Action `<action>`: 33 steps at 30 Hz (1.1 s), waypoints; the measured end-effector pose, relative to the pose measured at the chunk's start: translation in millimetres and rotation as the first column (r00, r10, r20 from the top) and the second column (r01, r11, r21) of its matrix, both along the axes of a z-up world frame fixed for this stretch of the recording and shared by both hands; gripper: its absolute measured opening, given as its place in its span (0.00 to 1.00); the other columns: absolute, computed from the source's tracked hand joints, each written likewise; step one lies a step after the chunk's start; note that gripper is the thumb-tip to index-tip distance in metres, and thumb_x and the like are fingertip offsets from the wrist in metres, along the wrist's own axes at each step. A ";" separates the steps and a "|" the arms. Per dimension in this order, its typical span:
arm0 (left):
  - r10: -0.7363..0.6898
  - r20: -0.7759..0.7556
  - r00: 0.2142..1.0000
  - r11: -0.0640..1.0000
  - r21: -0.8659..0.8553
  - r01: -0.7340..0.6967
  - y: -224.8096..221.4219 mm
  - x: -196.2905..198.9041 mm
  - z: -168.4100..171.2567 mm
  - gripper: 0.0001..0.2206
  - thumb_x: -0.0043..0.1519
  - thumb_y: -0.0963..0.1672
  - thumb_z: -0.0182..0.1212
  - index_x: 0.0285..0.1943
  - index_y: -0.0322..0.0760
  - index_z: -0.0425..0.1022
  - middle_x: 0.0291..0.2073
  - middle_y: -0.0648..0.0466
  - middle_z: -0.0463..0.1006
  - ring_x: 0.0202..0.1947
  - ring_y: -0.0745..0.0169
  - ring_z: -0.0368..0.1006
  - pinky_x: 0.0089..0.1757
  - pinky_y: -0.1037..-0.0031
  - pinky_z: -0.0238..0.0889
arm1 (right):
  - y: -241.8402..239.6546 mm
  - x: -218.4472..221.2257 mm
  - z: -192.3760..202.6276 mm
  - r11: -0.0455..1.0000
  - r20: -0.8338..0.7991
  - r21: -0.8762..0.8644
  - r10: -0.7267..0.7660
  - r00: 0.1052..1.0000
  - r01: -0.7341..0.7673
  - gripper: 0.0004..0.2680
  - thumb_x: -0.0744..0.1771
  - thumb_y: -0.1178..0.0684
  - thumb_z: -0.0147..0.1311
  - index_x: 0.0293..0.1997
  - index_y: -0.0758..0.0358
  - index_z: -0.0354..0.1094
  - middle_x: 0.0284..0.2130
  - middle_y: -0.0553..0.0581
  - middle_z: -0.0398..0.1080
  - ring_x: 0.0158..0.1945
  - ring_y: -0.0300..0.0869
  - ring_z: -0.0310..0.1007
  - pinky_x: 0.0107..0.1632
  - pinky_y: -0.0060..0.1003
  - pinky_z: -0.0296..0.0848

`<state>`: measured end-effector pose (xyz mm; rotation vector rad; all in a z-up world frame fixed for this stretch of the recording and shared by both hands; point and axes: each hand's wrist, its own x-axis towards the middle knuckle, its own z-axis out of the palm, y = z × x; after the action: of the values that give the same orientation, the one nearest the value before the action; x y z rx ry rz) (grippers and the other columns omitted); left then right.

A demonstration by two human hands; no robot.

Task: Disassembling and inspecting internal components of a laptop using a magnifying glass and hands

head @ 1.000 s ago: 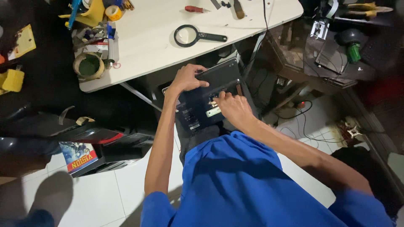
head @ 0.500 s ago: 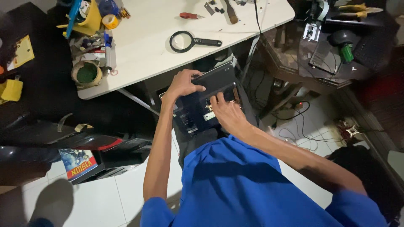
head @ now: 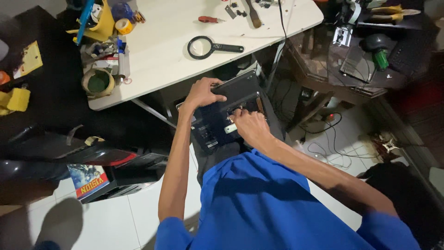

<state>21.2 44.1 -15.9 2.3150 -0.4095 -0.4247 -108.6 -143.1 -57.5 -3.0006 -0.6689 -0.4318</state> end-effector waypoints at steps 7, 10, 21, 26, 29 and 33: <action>-0.021 0.059 0.998 0.997 0.081 0.016 2.5 14.6 -26.6 0.26 0.46 0.51 0.78 0.55 0.47 0.82 0.52 0.43 0.82 0.56 0.33 0.75 0.58 0.44 0.64 | 6.1 -8.2 15.5 0.998 -0.053 0.038 -0.049 0.997 0.051 0.05 0.66 0.60 0.50 0.43 0.67 0.68 0.33 0.62 0.68 0.24 0.54 0.77 0.26 0.50 0.75; -0.006 0.052 0.999 0.998 0.067 0.002 3.0 12.5 -19.8 0.25 0.46 0.50 0.78 0.55 0.48 0.82 0.52 0.43 0.82 0.56 0.32 0.75 0.58 0.45 0.64 | -1.9 9.0 -30.5 0.999 0.040 0.006 -0.041 0.998 0.041 0.04 0.65 0.54 0.49 0.41 0.60 0.66 0.30 0.53 0.64 0.22 0.52 0.77 0.22 0.47 0.73; -0.005 0.056 0.998 0.998 0.056 0.002 2.8 12.1 -21.8 0.24 0.45 0.50 0.78 0.53 0.50 0.82 0.51 0.44 0.82 0.55 0.34 0.75 0.57 0.45 0.66 | -4.4 11.6 -29.0 0.999 0.071 0.037 0.035 0.997 -0.037 0.04 0.65 0.55 0.54 0.40 0.60 0.66 0.37 0.57 0.61 0.19 0.51 0.72 0.19 0.48 0.69; -0.017 0.047 0.999 1.000 0.000 0.017 4.7 4.4 -10.9 0.24 0.49 0.48 0.77 0.56 0.46 0.82 0.51 0.40 0.82 0.55 0.29 0.75 0.58 0.44 0.63 | -1.3 1.6 11.4 0.992 -0.002 0.124 0.002 1.000 -0.001 0.08 0.69 0.51 0.53 0.47 0.61 0.63 0.35 0.59 0.68 0.22 0.54 0.75 0.24 0.51 0.75; -0.009 0.034 0.999 1.000 -0.017 0.009 4.0 3.4 -6.0 0.23 0.48 0.48 0.78 0.54 0.46 0.83 0.50 0.39 0.82 0.55 0.28 0.75 0.58 0.43 0.63 | -4.1 -6.0 22.5 0.989 -0.047 0.123 0.083 0.995 -0.077 0.05 0.69 0.59 0.51 0.48 0.66 0.65 0.41 0.65 0.66 0.25 0.59 0.75 0.26 0.54 0.76; -0.040 0.051 0.998 0.997 0.060 0.037 2.0 7.7 -10.2 0.24 0.47 0.50 0.77 0.54 0.49 0.82 0.50 0.43 0.82 0.56 0.33 0.75 0.57 0.43 0.64 | -3.3 7.3 -21.3 0.999 0.016 0.023 0.035 0.999 -0.035 0.06 0.65 0.57 0.54 0.44 0.58 0.66 0.39 0.56 0.65 0.22 0.47 0.76 0.22 0.46 0.74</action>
<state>28.9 46.1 -26.0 2.3832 -0.4735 -0.4009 -101.4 -146.4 -78.8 -2.9620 -0.7114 -0.4588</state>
